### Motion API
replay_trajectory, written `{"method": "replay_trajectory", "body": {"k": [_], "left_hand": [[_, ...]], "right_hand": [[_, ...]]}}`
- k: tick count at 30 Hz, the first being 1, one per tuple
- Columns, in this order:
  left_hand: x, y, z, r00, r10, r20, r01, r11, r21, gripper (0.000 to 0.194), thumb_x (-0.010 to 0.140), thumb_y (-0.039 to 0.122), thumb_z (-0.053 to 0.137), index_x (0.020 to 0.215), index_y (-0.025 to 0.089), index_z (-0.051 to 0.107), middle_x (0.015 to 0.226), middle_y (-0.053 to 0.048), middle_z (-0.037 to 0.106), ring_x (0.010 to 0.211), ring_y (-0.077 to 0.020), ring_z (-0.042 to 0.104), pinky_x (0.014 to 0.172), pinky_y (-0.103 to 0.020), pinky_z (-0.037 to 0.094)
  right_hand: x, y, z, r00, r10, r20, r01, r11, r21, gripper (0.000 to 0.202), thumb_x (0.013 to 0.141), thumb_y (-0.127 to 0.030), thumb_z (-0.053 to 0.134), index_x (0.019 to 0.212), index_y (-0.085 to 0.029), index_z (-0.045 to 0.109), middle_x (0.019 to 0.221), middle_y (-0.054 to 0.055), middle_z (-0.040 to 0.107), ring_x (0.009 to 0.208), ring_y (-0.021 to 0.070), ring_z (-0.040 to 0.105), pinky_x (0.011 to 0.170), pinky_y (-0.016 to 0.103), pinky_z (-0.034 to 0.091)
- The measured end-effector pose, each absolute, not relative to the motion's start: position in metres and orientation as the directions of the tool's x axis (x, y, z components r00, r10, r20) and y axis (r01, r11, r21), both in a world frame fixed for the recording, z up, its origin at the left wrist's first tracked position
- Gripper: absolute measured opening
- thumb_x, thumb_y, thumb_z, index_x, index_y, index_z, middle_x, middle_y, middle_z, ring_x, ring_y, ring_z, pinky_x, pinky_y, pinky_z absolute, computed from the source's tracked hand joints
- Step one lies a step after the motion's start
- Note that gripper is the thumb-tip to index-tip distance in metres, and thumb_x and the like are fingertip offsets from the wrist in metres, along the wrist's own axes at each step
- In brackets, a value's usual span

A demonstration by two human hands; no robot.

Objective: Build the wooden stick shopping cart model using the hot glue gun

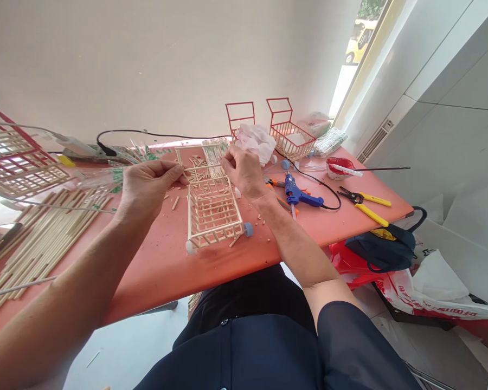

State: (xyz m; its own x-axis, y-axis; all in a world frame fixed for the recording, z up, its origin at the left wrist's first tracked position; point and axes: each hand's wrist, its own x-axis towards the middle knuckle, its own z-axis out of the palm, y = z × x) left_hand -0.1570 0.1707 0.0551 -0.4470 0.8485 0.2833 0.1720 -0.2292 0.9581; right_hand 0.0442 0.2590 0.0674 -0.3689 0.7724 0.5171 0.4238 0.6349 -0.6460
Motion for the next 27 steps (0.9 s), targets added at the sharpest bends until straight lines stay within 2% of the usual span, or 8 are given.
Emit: {"method": "replay_trajectory", "body": {"k": [3, 5, 11, 15, 19, 22, 25, 27], "left_hand": [[-0.155, 0.170, 0.056, -0.456, 0.847, 0.275, 0.160, -0.226, 0.961, 0.006, 0.076, 0.025, 0.082, 0.072, 0.022, 0.079, 0.066, -0.003, 0.073, 0.064, -0.0175, 0.069, 0.069, -0.032, 0.066], [-0.155, 0.171, 0.056, -0.450, 0.848, 0.281, 0.165, -0.230, 0.959, 0.007, 0.077, 0.025, 0.082, 0.072, 0.022, 0.079, 0.067, -0.004, 0.073, 0.065, -0.0178, 0.070, 0.069, -0.032, 0.066], [-0.162, 0.177, 0.048, -0.431, 0.860, 0.273, 0.171, -0.219, 0.961, 0.012, 0.079, 0.030, 0.084, 0.074, 0.022, 0.078, 0.067, -0.003, 0.071, 0.063, -0.0173, 0.068, 0.071, -0.032, 0.066], [-0.166, 0.176, 0.044, -0.406, 0.881, 0.243, 0.133, -0.207, 0.969, 0.016, 0.078, 0.034, 0.086, 0.082, 0.021, 0.080, 0.070, -0.003, 0.071, 0.065, -0.0180, 0.070, 0.073, -0.035, 0.067], [-0.169, 0.169, 0.045, -0.384, 0.902, 0.199, 0.111, -0.169, 0.979, 0.027, 0.071, 0.033, 0.088, 0.095, 0.019, 0.083, 0.075, -0.003, 0.075, 0.065, -0.0180, 0.070, 0.070, -0.035, 0.066], [-0.175, 0.165, 0.044, -0.365, 0.912, 0.185, 0.122, -0.150, 0.981, 0.031, 0.069, 0.031, 0.084, 0.097, 0.019, 0.083, 0.091, -0.008, 0.082, 0.067, -0.0176, 0.072, 0.065, -0.031, 0.063], [-0.184, 0.163, 0.039, -0.339, 0.927, 0.160, 0.231, -0.083, 0.969, 0.035, 0.063, 0.029, 0.081, 0.097, 0.020, 0.084, 0.100, -0.010, 0.084, 0.065, -0.0169, 0.069, 0.055, -0.027, 0.054], [-0.190, 0.162, 0.035, -0.291, 0.950, 0.116, 0.337, -0.012, 0.941, 0.039, 0.059, 0.031, 0.080, 0.097, 0.021, 0.086, 0.094, -0.009, 0.084, 0.059, -0.0166, 0.064, 0.049, -0.026, 0.046]], "right_hand": [[0.043, 0.260, 0.065, -0.363, 0.773, 0.520, 0.452, 0.634, -0.627, 0.031, 0.105, -0.028, 0.069, 0.078, -0.023, 0.054, 0.076, 0.001, 0.067, 0.075, 0.0161, 0.059, 0.080, 0.032, 0.042], [0.043, 0.261, 0.064, -0.363, 0.770, 0.525, 0.459, 0.638, -0.619, 0.031, 0.105, -0.031, 0.068, 0.078, -0.023, 0.055, 0.076, 0.001, 0.068, 0.076, 0.0163, 0.058, 0.079, 0.032, 0.042], [0.048, 0.262, 0.068, -0.397, 0.766, 0.505, 0.432, 0.642, -0.634, 0.061, 0.103, -0.075, 0.064, 0.075, -0.022, 0.058, 0.070, 0.002, 0.067, 0.071, 0.0159, 0.056, 0.076, 0.032, 0.043], [0.054, 0.266, 0.067, -0.453, 0.763, 0.461, 0.438, 0.641, -0.630, 0.072, 0.096, -0.089, 0.061, 0.078, -0.019, 0.064, 0.073, 0.004, 0.067, 0.071, 0.0151, 0.054, 0.072, 0.032, 0.039], [0.060, 0.271, 0.066, -0.530, 0.783, 0.327, 0.523, 0.605, -0.601, 0.075, 0.094, -0.089, 0.063, 0.071, -0.018, 0.062, 0.071, 0.002, 0.064, 0.069, 0.0131, 0.051, 0.070, 0.031, 0.034], [0.062, 0.273, 0.066, -0.566, 0.786, 0.249, 0.556, 0.587, -0.589, 0.071, 0.096, -0.083, 0.066, 0.067, -0.019, 0.059, 0.068, 0.000, 0.061, 0.067, 0.0120, 0.049, 0.070, 0.032, 0.032], [0.063, 0.275, 0.067, -0.574, 0.786, 0.230, 0.558, 0.581, -0.593, 0.065, 0.098, -0.077, 0.070, 0.072, -0.018, 0.064, 0.068, -0.001, 0.062, 0.067, 0.0127, 0.051, 0.071, 0.031, 0.033], [0.063, 0.276, 0.066, -0.581, 0.786, 0.212, 0.565, 0.577, -0.590, 0.061, 0.098, -0.074, 0.072, 0.075, -0.017, 0.067, 0.067, -0.001, 0.063, 0.067, 0.0133, 0.053, 0.072, 0.031, 0.035]]}}
